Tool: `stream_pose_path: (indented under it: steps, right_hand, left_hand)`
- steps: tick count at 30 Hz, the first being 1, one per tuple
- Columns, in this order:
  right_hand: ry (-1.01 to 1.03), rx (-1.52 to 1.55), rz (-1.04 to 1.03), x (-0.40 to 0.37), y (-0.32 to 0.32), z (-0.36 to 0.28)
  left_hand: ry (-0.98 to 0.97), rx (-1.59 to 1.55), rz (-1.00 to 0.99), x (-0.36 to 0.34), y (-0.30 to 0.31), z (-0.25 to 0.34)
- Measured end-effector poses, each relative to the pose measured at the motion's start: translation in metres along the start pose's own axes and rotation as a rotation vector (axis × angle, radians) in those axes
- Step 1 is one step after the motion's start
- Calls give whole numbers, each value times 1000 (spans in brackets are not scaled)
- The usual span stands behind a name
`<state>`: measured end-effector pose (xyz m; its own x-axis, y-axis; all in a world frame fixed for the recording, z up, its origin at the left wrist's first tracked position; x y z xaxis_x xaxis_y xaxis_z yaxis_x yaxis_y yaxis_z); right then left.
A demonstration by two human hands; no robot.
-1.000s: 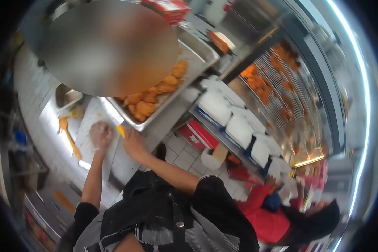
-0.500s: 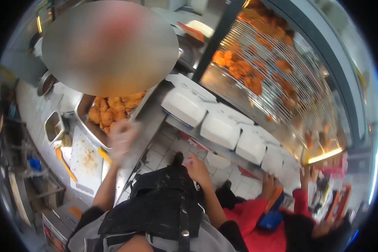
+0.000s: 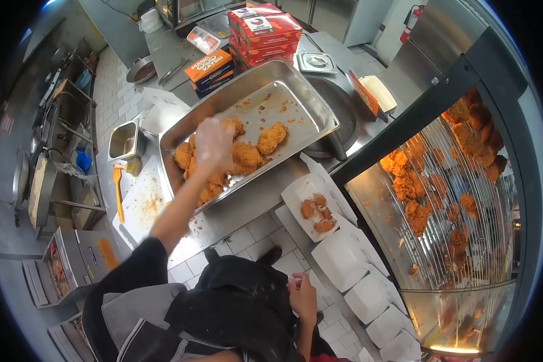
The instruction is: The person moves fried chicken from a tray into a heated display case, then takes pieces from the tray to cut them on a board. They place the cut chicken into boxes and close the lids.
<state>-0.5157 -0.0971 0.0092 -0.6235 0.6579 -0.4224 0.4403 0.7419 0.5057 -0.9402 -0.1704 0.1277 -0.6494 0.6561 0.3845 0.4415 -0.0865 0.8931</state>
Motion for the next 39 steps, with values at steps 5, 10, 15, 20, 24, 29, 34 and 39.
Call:
stream_pose_path:
  steps: [5,10,15,20,24,29,34,39]
  right_hand:
    - [33,-128,-61,6,-12,-29]
    - [268,-149,-112,-2,-57,-72]
    - [572,5,-527,-35,-184,-168]
    - [939,-428,-5,-23,-325,-210]
    - [590,-472,-112,29,-382,-202]
    - [744,-443,-113,-14,-336,-233]
    - [736,-586,-358,-26,-329,-229]
    - [805,-760,-487,-13,-331,-247]
  left_hand:
    - [93,65,-442,32,-86,-11]
    - [345,-251,26,21,-44,-49]
    - [670,-597,-4,-139,33,-166]
    - [677,-549,-180,-317,-74,-239]
    - [485,-432,63,-345,-59,-241]
    - [663,-946,327,-393,-103,-245]
    - [810,-980,534,-388,-103,-246]
    - [770,-886,439,-389,-102,-245]
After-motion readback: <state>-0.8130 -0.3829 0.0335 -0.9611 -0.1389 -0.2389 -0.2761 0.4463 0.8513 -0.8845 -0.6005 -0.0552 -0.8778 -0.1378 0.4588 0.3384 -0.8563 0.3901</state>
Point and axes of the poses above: each hand's wrist, its own x-axis towards the middle knuckle, its own y-axis out of the back of the hand, z = x × y, the point moved 6 cm from there along x, towards the middle knuckle, and after that the axes turned 9 degrees about z, right-handed, at the moved point
